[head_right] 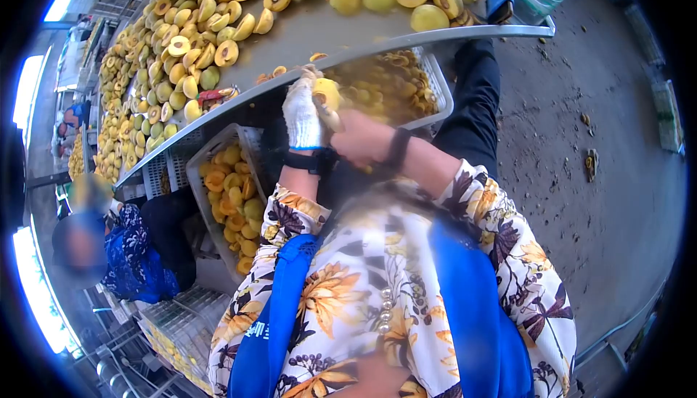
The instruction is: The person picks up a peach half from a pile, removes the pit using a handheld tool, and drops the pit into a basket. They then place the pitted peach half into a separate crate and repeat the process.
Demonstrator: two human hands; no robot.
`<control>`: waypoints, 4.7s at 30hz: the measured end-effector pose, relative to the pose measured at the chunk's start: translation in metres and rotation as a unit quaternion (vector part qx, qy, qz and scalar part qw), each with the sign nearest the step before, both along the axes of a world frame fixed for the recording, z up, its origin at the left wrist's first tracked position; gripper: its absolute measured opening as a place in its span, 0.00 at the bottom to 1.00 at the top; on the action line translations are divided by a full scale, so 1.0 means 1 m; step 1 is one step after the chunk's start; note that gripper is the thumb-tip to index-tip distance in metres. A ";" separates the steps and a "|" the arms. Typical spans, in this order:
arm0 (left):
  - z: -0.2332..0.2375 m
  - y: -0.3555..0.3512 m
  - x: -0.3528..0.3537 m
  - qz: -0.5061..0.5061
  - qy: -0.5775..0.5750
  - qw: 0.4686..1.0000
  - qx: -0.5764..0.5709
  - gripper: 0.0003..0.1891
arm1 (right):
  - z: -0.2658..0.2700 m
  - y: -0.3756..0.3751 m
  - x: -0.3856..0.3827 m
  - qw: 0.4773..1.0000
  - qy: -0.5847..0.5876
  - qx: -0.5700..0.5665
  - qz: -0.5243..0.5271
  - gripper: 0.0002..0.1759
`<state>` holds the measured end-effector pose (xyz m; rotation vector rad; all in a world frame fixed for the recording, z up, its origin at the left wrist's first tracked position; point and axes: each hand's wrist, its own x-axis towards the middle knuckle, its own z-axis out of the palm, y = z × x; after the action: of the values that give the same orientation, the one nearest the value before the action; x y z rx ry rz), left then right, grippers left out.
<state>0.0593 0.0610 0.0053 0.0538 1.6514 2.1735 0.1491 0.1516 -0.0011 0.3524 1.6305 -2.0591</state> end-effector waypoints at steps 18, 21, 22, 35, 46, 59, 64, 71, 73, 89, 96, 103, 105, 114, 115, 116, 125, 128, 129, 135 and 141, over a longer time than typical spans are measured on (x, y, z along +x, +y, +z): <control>0.028 -0.128 -0.045 0.162 -0.123 0.979 0.014 0.27 | -0.030 -0.002 -0.029 0.883 0.159 0.443 0.001 0.17; 0.028 -0.128 -0.042 0.174 -0.150 0.973 0.027 0.26 | -0.019 -0.033 -0.033 0.913 0.164 0.374 -0.012 0.18; 0.020 -0.144 -0.045 0.155 -0.145 0.976 0.048 0.25 | -0.016 -0.032 -0.032 0.911 0.175 0.373 -0.014 0.18; 0.047 -0.215 -0.133 0.137 0.314 0.647 -0.682 0.25 | -0.081 -0.004 -0.009 0.878 0.206 0.429 -0.050 0.20; 0.014 -0.051 -0.274 -0.135 0.294 0.622 -0.713 0.36 | -0.015 -0.016 0.016 0.894 0.191 0.401 -0.062 0.19; 0.034 -0.040 -0.014 -0.071 0.488 0.783 -0.380 0.28 | -0.021 -0.007 -0.050 0.948 0.209 0.027 -0.237 0.19; 0.032 -0.047 0.005 -0.114 -0.131 0.985 0.016 0.24 | 0.016 0.004 -0.027 0.983 0.119 0.028 -0.140 0.19; 0.009 -0.033 0.000 0.042 -0.203 0.973 0.099 0.18 | 0.000 -0.009 -0.014 0.853 0.241 0.450 -0.110 0.21; 0.008 -0.035 0.001 0.021 -0.172 0.980 0.095 0.18 | 0.008 -0.016 -0.002 0.873 0.210 0.434 -0.075 0.16; -0.015 -0.030 -0.001 -0.016 -0.142 0.986 0.089 0.11 | -0.011 -0.035 0.019 0.878 0.216 0.420 -0.075 0.15; 0.009 -0.029 0.005 -0.005 -0.223 0.966 0.130 0.11 | 0.014 -0.029 0.011 0.904 0.188 0.376 -0.072 0.11; 0.007 -0.009 0.018 0.075 0.011 0.988 -0.137 0.12 | -0.005 -0.035 0.011 0.979 0.029 0.199 -0.025 0.09; 0.008 -0.018 0.013 0.012 -0.064 0.997 -0.052 0.16 | -0.006 -0.034 0.011 0.986 0.026 0.159 -0.039 0.07; -0.037 -0.065 0.001 0.056 0.268 0.954 -0.119 0.14 | 0.011 -0.058 0.003 0.998 0.023 0.045 -0.044 0.05; -0.034 -0.059 0.004 0.056 0.153 0.986 -0.037 0.13 | 0.012 -0.056 0.003 0.998 0.005 0.042 -0.035 0.04; -0.031 -0.053 0.007 0.076 0.034 0.995 0.047 0.12 | 0.006 -0.058 0.003 0.999 -0.016 0.029 -0.028 0.04; -0.015 -0.047 0.001 -0.030 -0.086 0.996 0.010 0.14 | 0.008 -0.046 0.008 0.973 -0.126 -0.185 -0.049 0.08; -0.016 -0.044 0.001 -0.026 0.006 1.000 0.013 0.11 | 0.005 -0.039 0.008 0.967 -0.104 -0.233 -0.029 0.06; -0.015 -0.041 -0.003 -0.016 0.051 0.999 0.003 0.11 | 0.006 -0.035 0.005 0.959 -0.101 -0.265 -0.013 0.06; -0.022 -0.048 -0.025 0.019 -0.138 0.990 0.027 0.14 | -0.026 -0.038 -0.007 0.921 -0.039 -0.387 0.025 0.06; -0.034 -0.171 -0.044 0.024 -0.218 0.959 0.180 0.26 | -0.029 -0.030 -0.012 0.938 0.008 -0.345 0.000 0.07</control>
<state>0.0152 -0.1097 -0.0283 -0.3412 1.0156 2.2879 0.1369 0.1214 -0.0298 0.0851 0.8133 -2.4669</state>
